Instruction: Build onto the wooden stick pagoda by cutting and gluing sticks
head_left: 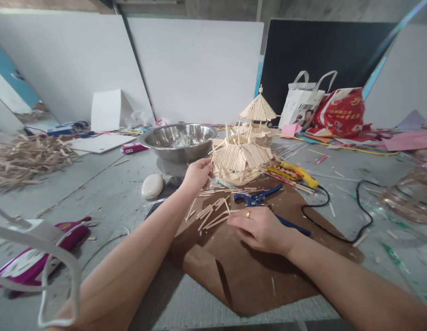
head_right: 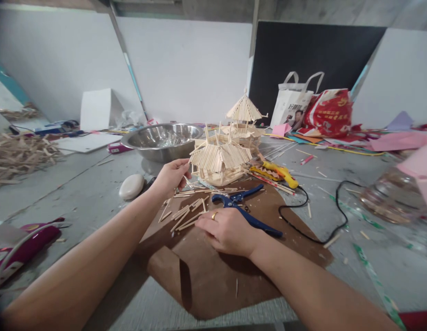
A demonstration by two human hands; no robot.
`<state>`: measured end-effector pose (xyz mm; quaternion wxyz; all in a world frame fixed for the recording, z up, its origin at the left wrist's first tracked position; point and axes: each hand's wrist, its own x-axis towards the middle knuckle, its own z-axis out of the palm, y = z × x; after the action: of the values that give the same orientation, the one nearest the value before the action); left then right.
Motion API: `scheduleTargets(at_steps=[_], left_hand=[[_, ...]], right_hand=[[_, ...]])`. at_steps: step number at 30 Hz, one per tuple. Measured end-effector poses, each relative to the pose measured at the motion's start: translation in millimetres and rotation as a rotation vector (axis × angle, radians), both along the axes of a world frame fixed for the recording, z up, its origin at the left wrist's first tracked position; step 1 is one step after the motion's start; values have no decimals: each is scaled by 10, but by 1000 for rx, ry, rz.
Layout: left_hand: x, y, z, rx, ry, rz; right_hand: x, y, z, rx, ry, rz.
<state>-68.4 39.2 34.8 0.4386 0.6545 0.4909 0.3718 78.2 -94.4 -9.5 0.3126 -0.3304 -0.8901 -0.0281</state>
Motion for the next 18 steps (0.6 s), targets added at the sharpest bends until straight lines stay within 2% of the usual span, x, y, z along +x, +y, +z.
scheduleTargets(at_steps=[18], left_hand=[[-4,105,-80,171,109,72]], right_hand=[[-3,-5,17,-8,3,-2]])
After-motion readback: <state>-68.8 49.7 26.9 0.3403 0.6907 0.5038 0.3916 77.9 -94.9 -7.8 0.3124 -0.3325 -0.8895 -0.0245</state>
